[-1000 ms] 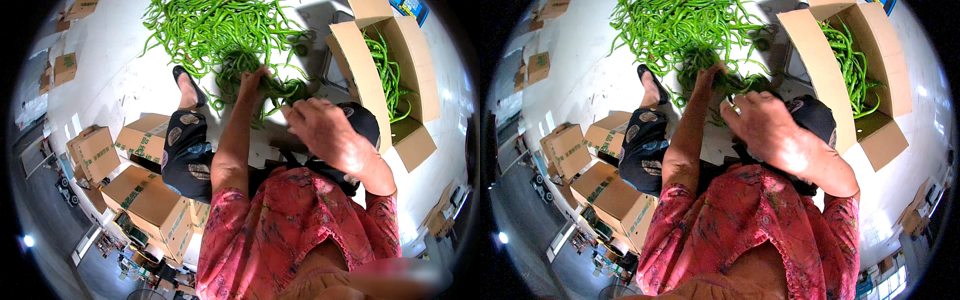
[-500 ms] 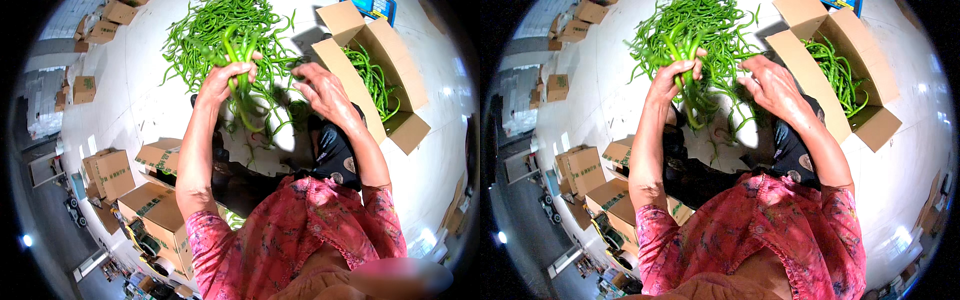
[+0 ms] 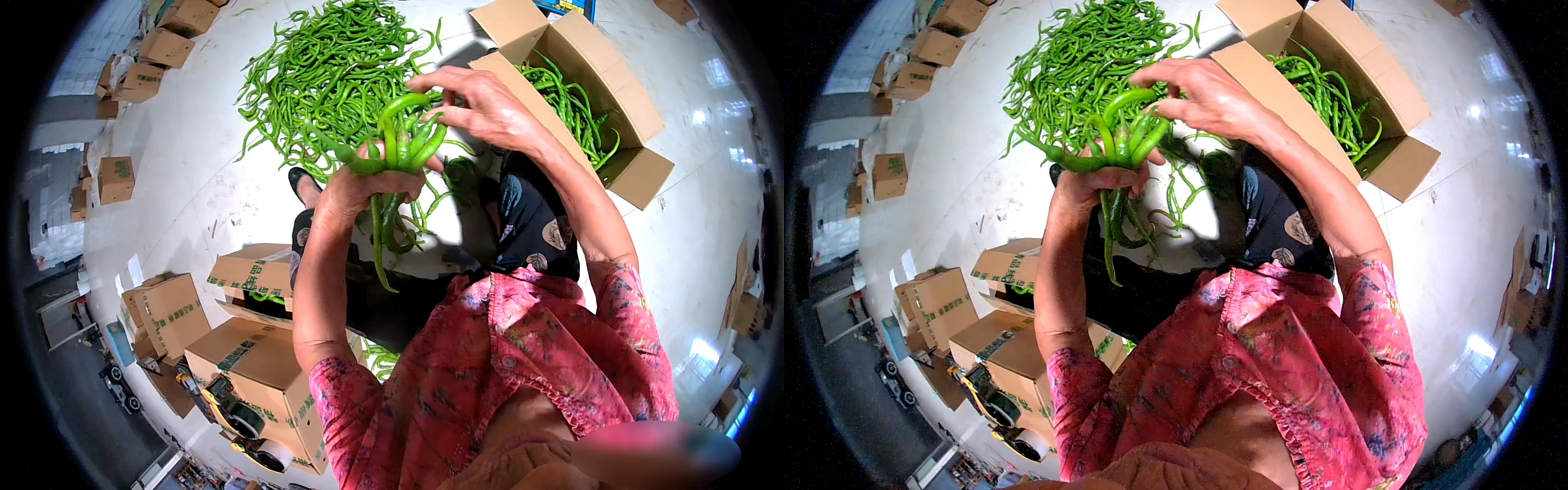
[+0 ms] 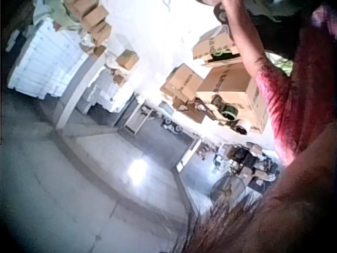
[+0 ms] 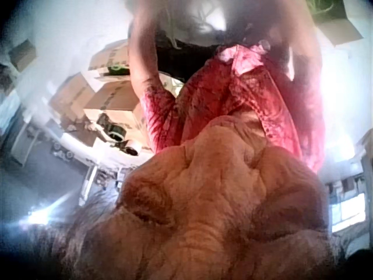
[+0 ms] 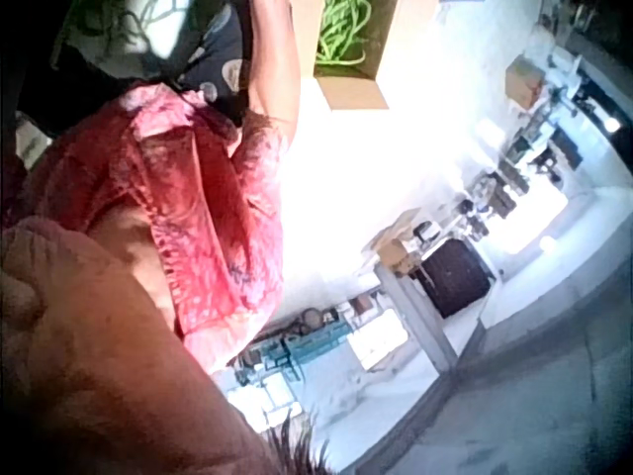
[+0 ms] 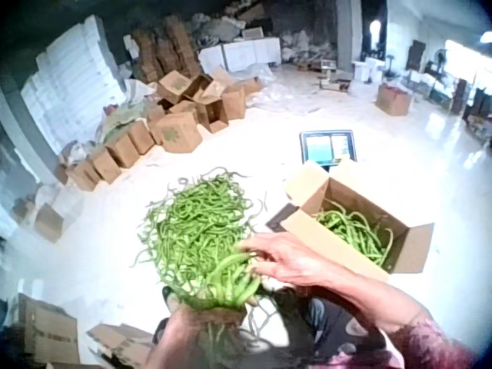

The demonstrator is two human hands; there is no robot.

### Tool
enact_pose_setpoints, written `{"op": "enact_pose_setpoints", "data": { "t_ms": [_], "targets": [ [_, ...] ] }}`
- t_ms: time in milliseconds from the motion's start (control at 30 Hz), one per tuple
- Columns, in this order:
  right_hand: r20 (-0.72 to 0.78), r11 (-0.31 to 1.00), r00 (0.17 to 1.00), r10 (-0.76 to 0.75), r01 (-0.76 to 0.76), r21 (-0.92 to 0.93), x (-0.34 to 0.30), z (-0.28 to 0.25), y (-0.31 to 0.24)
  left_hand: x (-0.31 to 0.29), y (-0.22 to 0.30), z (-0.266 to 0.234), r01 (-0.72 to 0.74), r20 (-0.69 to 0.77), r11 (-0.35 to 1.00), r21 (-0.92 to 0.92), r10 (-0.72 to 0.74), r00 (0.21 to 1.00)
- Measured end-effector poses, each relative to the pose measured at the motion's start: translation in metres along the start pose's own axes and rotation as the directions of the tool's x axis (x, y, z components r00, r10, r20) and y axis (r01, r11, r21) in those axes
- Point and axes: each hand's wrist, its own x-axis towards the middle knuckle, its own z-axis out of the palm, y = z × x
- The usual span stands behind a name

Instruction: The person sorts green peppers by picking them up from a pile on the floor and placing them into a cardboard box.

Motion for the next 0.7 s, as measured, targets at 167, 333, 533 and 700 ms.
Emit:
{"op": "enact_pose_setpoints", "data": {
  "t_ms": [167,333,533,700],
  "targets": [
    [0.081,0.994,0.997,0.002,0.007,-0.109,0.012,0.002,-0.001,0.001,-0.015,-0.004,-0.021,0.063,0.998,-0.067,0.026,0.998],
    [-0.149,0.838,0.933,0.327,-0.214,0.502,0.011,-0.037,0.025,0.002,-0.005,0.005,0.050,0.109,0.998,0.047,-0.055,0.993],
    [-0.225,0.668,0.811,0.540,-0.249,0.702,-0.041,-0.094,0.067,0.004,-0.021,-0.006,-0.125,0.027,0.976,-0.181,0.132,0.991],
    [-0.508,0.683,0.619,0.599,-0.063,0.728,-0.099,-0.140,0.058,0.005,-0.022,-0.002,-0.204,-0.122,0.912,-0.355,0.171,0.978]
  ]
}}
